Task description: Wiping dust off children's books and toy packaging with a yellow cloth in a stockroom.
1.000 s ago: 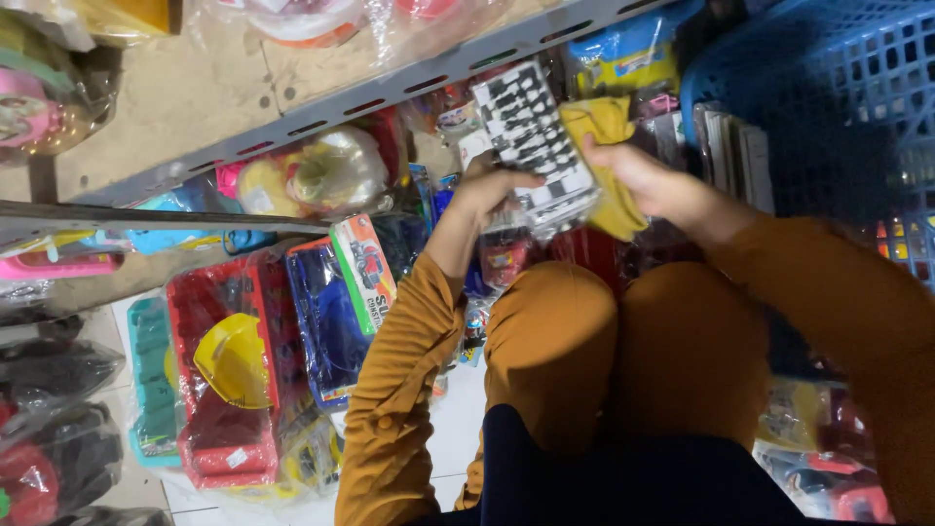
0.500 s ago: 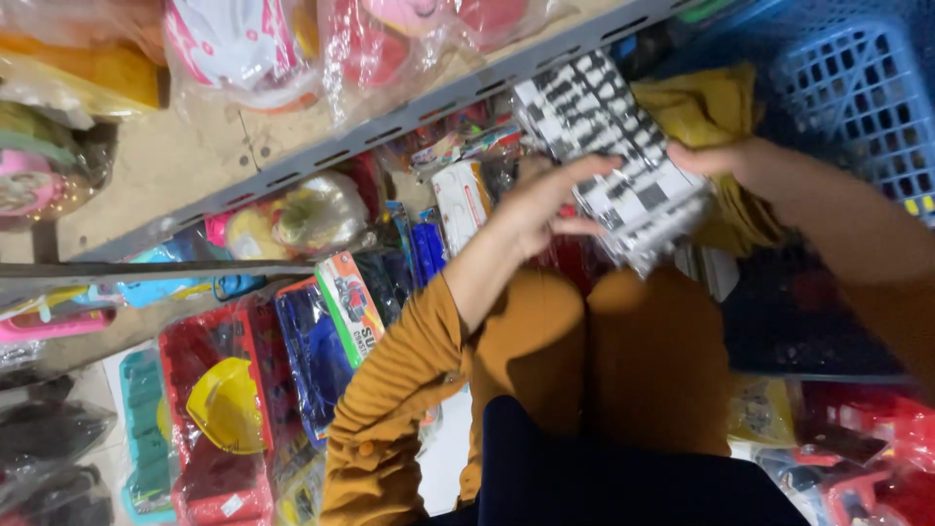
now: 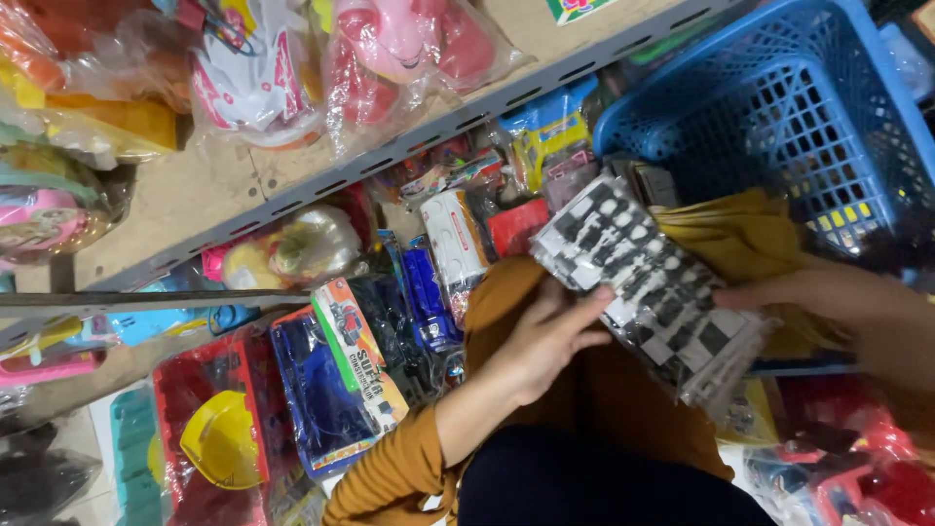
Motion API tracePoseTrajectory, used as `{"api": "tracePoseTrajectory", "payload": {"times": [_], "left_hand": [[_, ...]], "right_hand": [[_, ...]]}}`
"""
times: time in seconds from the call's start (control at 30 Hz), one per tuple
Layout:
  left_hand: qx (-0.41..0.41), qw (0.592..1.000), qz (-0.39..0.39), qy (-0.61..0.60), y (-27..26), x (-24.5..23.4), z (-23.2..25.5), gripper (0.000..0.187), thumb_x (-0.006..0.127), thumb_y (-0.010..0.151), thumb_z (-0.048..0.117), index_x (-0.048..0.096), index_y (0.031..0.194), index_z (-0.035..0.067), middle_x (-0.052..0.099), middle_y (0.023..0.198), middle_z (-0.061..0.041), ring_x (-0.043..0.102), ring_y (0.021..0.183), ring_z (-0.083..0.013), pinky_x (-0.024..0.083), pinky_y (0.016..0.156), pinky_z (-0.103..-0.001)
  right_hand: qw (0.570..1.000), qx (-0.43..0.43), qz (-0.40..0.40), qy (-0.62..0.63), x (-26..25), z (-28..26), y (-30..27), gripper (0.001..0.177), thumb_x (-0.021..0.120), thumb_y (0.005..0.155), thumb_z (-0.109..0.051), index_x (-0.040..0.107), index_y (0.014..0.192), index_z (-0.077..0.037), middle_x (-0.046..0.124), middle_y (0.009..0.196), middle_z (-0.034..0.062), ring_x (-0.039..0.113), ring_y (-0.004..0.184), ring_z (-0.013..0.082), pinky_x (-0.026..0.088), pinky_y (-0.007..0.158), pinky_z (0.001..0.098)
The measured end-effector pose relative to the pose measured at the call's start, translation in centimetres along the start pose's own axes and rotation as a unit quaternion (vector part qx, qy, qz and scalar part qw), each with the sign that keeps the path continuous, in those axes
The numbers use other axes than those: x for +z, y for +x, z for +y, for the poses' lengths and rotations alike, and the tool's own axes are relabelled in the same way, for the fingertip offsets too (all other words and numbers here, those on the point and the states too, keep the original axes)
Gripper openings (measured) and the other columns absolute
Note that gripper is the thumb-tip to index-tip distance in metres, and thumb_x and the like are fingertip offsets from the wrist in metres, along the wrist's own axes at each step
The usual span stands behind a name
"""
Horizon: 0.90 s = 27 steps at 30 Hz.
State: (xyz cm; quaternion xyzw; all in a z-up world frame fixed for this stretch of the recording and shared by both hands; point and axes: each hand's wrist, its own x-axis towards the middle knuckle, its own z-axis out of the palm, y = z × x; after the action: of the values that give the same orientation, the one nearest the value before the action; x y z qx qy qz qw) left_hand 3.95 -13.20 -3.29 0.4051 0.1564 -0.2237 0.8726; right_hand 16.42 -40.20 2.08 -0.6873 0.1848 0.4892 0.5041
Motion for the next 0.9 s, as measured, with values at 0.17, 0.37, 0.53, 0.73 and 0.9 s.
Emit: {"api": "tracePoseTrajectory", "payload": {"times": [0.17,0.37,0.53,0.73,0.9], "left_hand": [[0.164,0.976,0.099,0.102,-1.3,-1.8,3.1,0.109,0.084,0.08,0.027,0.007,0.157,0.021,0.055,0.141,-0.013,0.062,0.121,-0.0254,0.058,0.092,-0.047],[0.078,0.971,0.036,0.222,-0.8,-4.4,4.7,0.077,0.079,0.088,0.026,0.045,0.152,0.0,0.071,0.124,-0.012,0.07,0.109,-0.0198,0.06,0.085,-0.033],[0.004,0.981,0.024,0.193,-2.4,-4.3,4.0,0.053,0.069,0.092,0.026,0.057,0.138,0.0,0.071,0.103,-0.015,0.071,0.076,-0.0189,0.059,0.049,-0.031],[0.125,0.97,0.124,0.166,-5.4,-5.8,-0.4,0.035,0.066,0.094,0.017,0.053,0.124,0.004,0.062,0.1,-0.001,0.068,0.075,-0.013,0.058,0.048,-0.031],[0.177,0.953,0.176,0.174,-6.6,-6.4,-4.1,0.029,0.064,0.102,0.019,0.056,0.122,0.0,0.066,0.102,-0.013,0.065,0.081,-0.0147,0.059,0.057,-0.026]], "right_hand": [[0.998,-0.019,-0.054,-0.03,1.1,0.7,1.9,0.072,0.079,0.071,-0.01,0.059,0.14,-0.013,0.076,0.124,0.0051,0.07,0.11,0.0191,0.052,0.094,0.0373],[0.98,-0.017,-0.171,-0.097,0.6,2.1,4.6,0.058,0.082,0.074,-0.011,0.068,0.13,-0.003,0.08,0.115,0.011,0.073,0.101,0.0226,0.055,0.092,0.0392],[0.986,-0.037,-0.109,-0.122,-4.2,5.7,6.7,0.046,0.078,0.087,-0.017,0.076,0.126,0.007,0.078,0.117,0.0181,0.066,0.1,0.0239,0.047,0.089,0.042],[0.84,-0.404,0.06,-0.356,-7.9,15.7,4.2,0.049,0.049,0.095,-0.013,0.064,0.14,-0.003,0.062,0.142,0.0167,0.057,0.128,0.0239,0.037,0.11,0.0386],[0.867,-0.333,0.363,-0.076,3.5,25.8,3.9,0.077,0.073,0.09,-0.024,0.04,0.155,0.001,0.048,0.151,0.0206,0.046,0.135,0.0299,0.036,0.109,0.0435]]}}
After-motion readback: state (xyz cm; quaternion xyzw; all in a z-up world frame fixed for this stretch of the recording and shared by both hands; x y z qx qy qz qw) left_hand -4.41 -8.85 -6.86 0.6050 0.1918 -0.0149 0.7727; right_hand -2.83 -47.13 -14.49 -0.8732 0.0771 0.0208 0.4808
